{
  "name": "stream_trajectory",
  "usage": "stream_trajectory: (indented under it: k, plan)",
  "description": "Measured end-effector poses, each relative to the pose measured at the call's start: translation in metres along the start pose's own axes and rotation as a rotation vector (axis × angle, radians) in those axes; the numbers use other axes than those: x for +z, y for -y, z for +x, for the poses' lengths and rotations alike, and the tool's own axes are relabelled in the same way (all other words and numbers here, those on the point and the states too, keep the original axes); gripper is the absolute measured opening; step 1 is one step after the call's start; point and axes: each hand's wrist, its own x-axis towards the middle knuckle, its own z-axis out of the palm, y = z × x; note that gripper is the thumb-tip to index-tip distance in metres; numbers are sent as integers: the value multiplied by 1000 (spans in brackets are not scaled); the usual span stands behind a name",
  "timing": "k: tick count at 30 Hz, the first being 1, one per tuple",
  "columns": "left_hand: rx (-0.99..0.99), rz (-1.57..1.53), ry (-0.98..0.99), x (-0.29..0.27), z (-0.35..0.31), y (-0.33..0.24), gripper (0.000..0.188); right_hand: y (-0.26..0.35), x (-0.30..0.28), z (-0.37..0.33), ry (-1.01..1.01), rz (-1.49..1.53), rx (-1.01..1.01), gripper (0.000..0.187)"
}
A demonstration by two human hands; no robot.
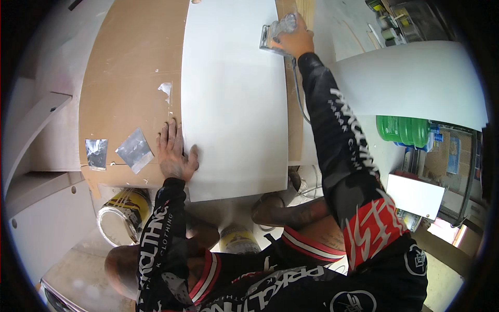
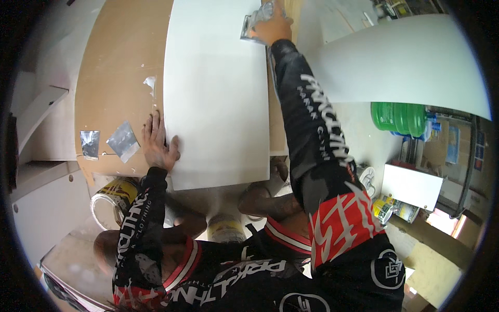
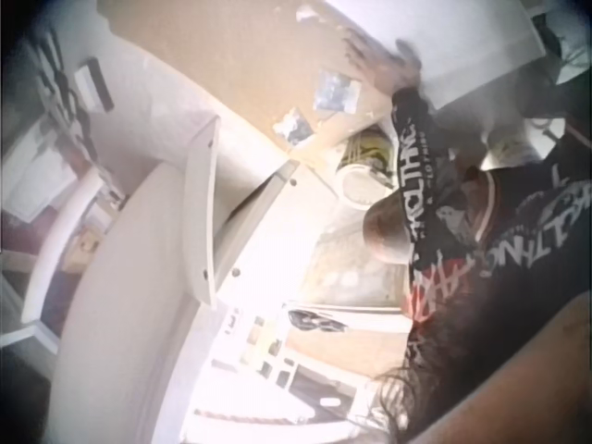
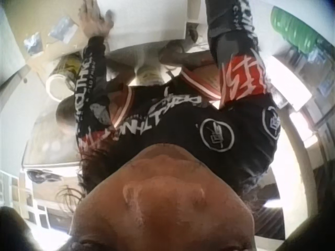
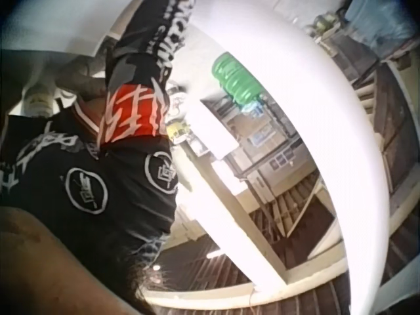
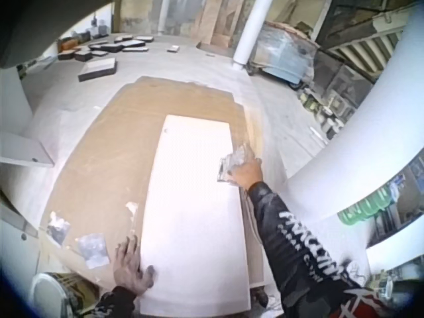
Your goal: Using a power sander to smooth the surface of a white board.
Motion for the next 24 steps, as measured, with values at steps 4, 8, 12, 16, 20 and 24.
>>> stream_trajectory:
  k: [4, 8, 12, 16, 20, 24]
  plan:
    - [8, -1, -10, 1, -3, 4, 73, 13, -22, -97, 69, 63, -8, 85]
    - [26, -14, -50, 4, -1, 4, 72, 5, -58, -200, 43, 130, -80, 84]
    - [39, -32, -81, 12, 0, 4, 72, 1, -101, -287, 116, 165, 5, 84]
    - [41, -22, -91, 14, -2, 11, 72, 3, -130, -359, 161, 192, 10, 82]
    - [30, -16, -70, 9, -1, 6, 72, -2, -145, -408, 179, 51, -10, 80]
    - [-1, 5, -76, 12, -2, 6, 72, 11, -140, -407, 177, 74, -24, 80]
